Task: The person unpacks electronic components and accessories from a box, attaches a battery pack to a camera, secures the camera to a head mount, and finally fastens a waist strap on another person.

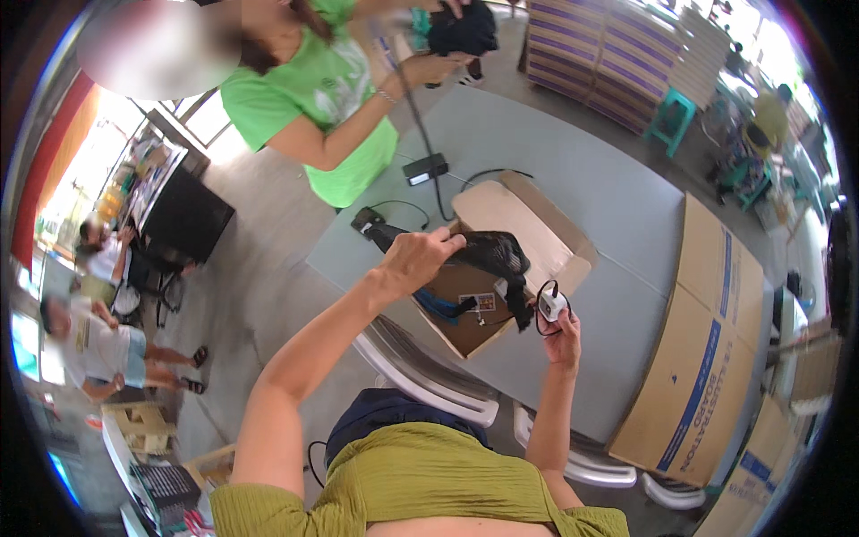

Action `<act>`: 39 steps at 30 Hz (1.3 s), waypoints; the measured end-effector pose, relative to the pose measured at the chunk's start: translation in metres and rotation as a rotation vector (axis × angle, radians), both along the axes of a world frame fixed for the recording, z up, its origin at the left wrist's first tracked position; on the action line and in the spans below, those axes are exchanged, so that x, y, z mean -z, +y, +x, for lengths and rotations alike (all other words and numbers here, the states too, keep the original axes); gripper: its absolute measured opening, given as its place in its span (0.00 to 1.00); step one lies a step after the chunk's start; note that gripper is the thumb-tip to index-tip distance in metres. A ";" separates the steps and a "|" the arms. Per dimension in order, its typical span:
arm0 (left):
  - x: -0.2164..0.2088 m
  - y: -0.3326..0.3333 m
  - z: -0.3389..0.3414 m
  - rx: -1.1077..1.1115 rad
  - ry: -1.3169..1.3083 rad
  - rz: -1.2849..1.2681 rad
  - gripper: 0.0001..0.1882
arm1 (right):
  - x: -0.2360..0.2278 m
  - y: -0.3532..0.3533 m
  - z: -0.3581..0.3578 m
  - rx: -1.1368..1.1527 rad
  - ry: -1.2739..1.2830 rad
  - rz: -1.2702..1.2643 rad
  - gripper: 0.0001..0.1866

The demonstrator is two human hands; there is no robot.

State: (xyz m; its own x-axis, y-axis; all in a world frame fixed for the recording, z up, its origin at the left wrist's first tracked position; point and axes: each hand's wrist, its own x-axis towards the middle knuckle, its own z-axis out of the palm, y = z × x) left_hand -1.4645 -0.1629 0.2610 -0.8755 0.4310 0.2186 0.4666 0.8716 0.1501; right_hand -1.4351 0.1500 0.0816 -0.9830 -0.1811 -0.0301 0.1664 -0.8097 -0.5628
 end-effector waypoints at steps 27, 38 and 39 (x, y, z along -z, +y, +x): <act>-0.114 -0.197 0.236 -0.547 -0.044 -0.095 0.23 | 0.068 -0.149 -0.050 -0.632 -0.200 1.085 0.13; -0.089 -0.259 0.272 -0.665 -0.099 -0.031 0.24 | 0.062 -0.134 -0.058 -0.865 0.127 2.019 0.38; -0.088 -0.262 0.272 -0.667 -0.112 -0.020 0.24 | 0.062 -0.136 -0.062 -0.987 0.140 2.171 0.44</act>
